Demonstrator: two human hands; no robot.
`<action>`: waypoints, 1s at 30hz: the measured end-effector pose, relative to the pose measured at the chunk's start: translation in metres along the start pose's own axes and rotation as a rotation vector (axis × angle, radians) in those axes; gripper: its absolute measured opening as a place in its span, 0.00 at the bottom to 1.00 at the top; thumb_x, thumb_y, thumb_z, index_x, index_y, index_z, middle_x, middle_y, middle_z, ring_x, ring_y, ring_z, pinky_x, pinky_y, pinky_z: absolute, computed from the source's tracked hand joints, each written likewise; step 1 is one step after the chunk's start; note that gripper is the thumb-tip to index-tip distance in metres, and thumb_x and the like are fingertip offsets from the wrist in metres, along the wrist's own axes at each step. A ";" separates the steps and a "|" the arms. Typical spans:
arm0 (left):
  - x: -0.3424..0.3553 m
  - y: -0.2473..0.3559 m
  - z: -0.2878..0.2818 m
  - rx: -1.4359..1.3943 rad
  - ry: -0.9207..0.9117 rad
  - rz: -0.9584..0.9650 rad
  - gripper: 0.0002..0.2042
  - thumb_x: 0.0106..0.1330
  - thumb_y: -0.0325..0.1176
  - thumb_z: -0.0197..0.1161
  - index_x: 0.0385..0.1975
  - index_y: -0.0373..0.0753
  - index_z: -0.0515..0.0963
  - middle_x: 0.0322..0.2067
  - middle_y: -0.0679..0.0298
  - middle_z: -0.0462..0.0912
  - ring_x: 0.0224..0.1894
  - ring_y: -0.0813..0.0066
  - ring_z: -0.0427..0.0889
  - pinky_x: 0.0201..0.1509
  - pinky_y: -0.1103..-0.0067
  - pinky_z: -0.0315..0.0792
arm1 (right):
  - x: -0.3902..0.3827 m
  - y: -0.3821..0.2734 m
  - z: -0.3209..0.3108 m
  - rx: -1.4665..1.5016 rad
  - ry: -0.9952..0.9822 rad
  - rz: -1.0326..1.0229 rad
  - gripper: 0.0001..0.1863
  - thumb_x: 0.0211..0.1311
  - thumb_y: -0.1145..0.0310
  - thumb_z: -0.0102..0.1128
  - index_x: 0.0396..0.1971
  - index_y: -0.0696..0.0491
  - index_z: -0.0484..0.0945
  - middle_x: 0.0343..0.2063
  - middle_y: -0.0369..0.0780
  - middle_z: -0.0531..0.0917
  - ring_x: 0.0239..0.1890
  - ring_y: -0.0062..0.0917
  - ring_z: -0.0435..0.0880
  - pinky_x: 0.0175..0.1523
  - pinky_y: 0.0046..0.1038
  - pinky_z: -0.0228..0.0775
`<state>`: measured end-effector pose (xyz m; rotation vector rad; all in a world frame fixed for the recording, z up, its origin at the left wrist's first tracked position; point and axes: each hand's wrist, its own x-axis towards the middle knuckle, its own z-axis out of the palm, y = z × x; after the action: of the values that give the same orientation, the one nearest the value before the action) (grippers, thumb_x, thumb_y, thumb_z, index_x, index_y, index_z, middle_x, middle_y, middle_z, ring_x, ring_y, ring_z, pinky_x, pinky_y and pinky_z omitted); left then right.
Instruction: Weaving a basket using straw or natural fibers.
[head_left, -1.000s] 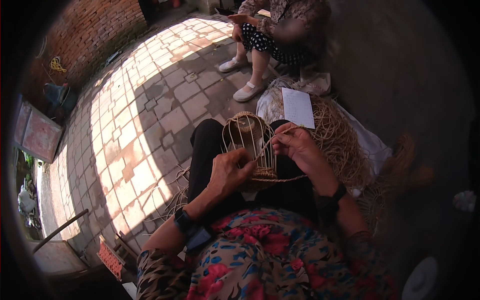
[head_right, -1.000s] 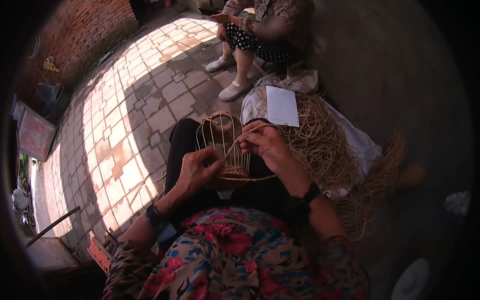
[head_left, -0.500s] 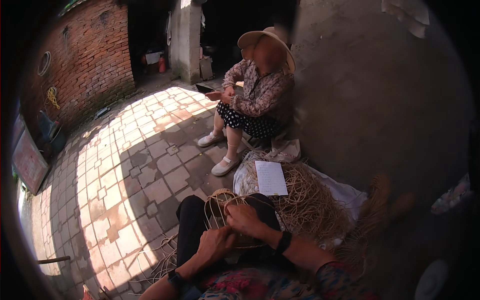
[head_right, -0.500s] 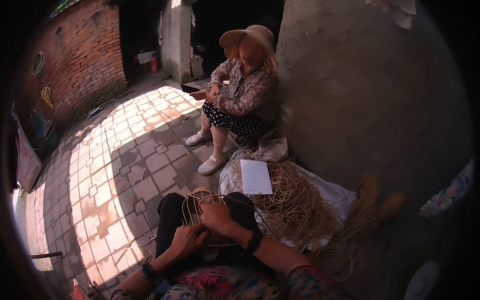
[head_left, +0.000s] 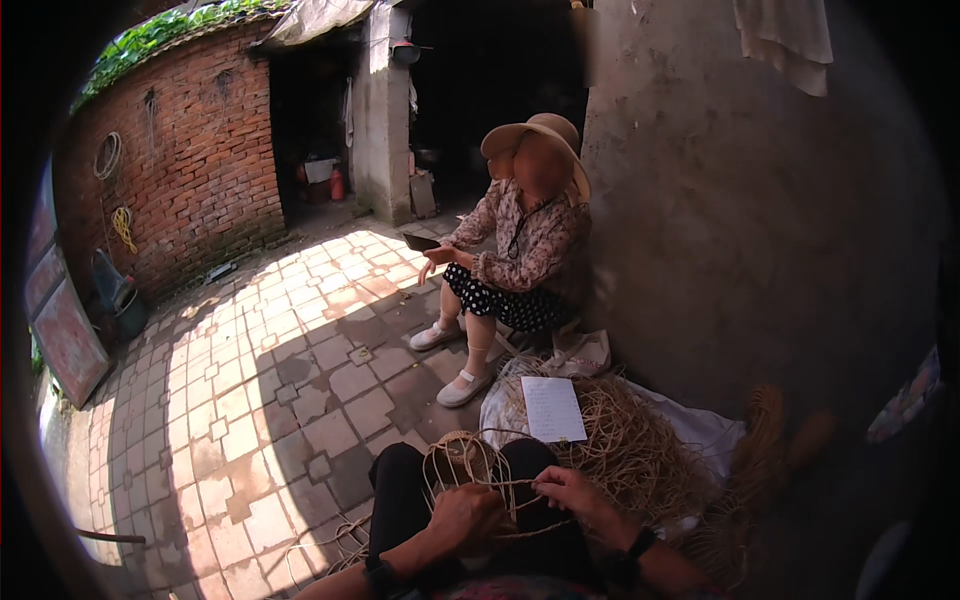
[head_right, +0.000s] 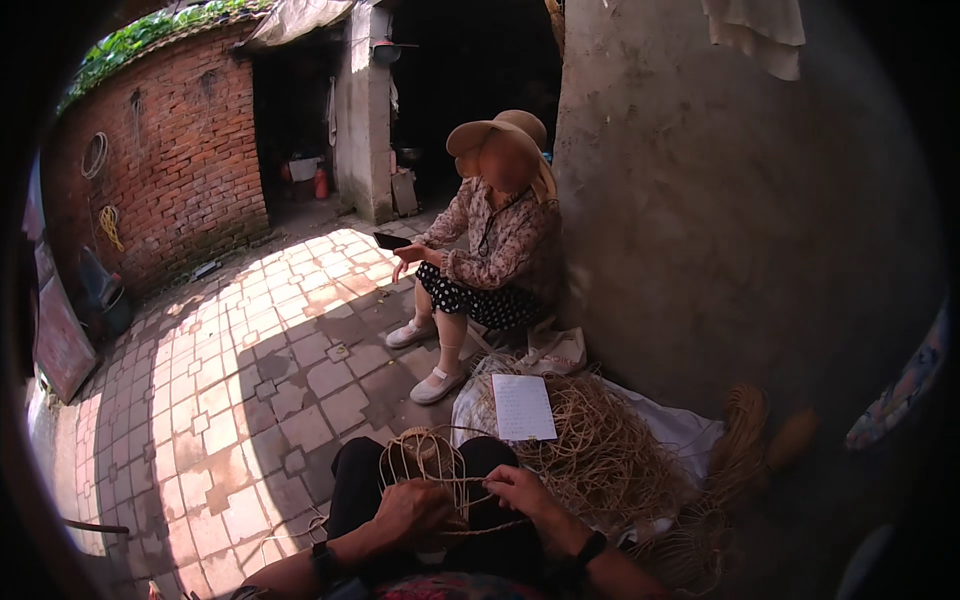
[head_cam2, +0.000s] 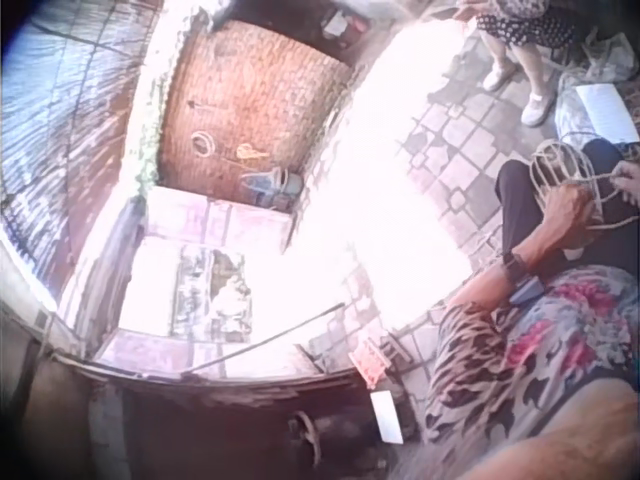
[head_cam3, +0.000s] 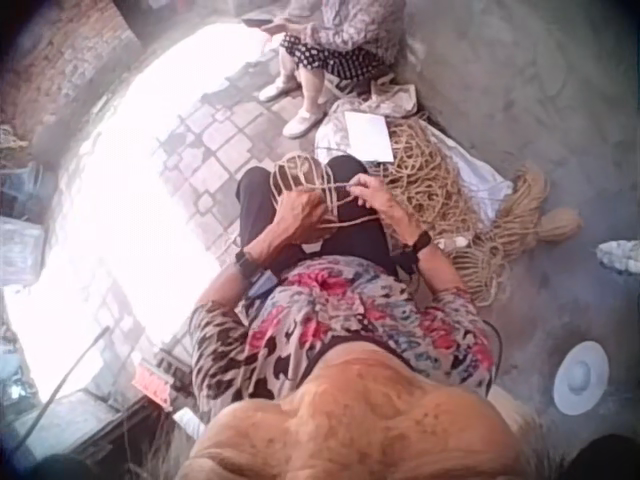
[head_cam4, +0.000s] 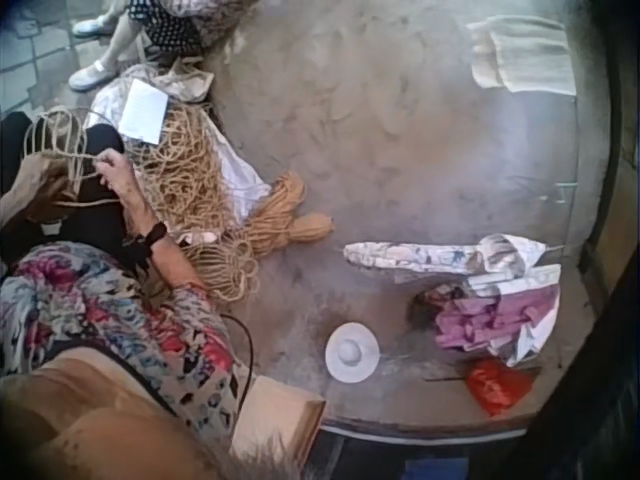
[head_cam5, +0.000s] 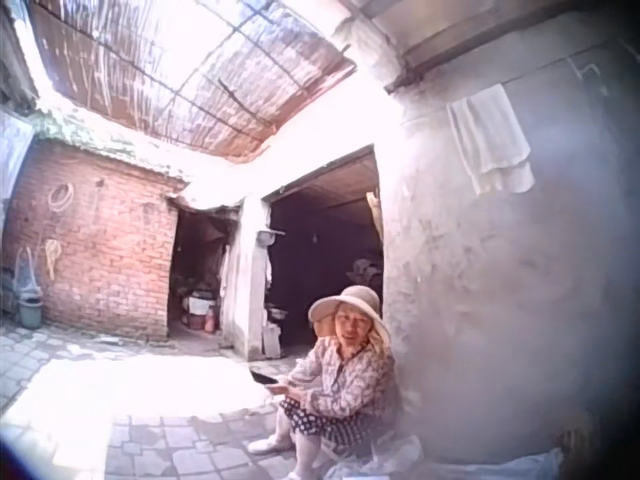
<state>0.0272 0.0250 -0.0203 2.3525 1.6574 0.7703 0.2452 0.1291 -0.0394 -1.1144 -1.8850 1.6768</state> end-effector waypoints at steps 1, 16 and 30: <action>0.002 0.001 0.000 -0.023 -0.043 -0.064 0.07 0.55 0.37 0.60 0.25 0.41 0.76 0.23 0.57 0.79 0.28 0.57 0.81 0.28 0.64 0.74 | 0.012 0.014 -0.006 -0.120 0.086 -0.061 0.09 0.61 0.63 0.61 0.35 0.54 0.78 0.22 0.29 0.76 0.22 0.10 0.72 0.27 0.14 0.63; 0.003 0.017 0.004 0.145 -0.117 -0.166 0.12 0.55 0.42 0.59 0.32 0.41 0.74 0.18 0.53 0.79 0.22 0.50 0.81 0.25 0.60 0.71 | 0.064 0.003 0.052 -0.532 0.081 -0.306 0.09 0.54 0.66 0.59 0.33 0.55 0.80 0.26 0.41 0.84 0.30 0.27 0.84 0.35 0.30 0.73; -0.036 -0.005 -0.003 -0.179 -0.052 -0.315 0.26 0.50 0.55 0.69 0.36 0.38 0.74 0.26 0.55 0.81 0.31 0.58 0.83 0.34 0.68 0.74 | 0.048 -0.046 0.061 -0.389 0.164 -0.346 0.12 0.56 0.69 0.59 0.41 0.52 0.77 0.26 0.43 0.84 0.26 0.35 0.83 0.31 0.31 0.74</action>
<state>0.0126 -0.0061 -0.0314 1.9148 1.7938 0.7521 0.1577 0.1271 -0.0185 -0.9529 -2.1977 1.0304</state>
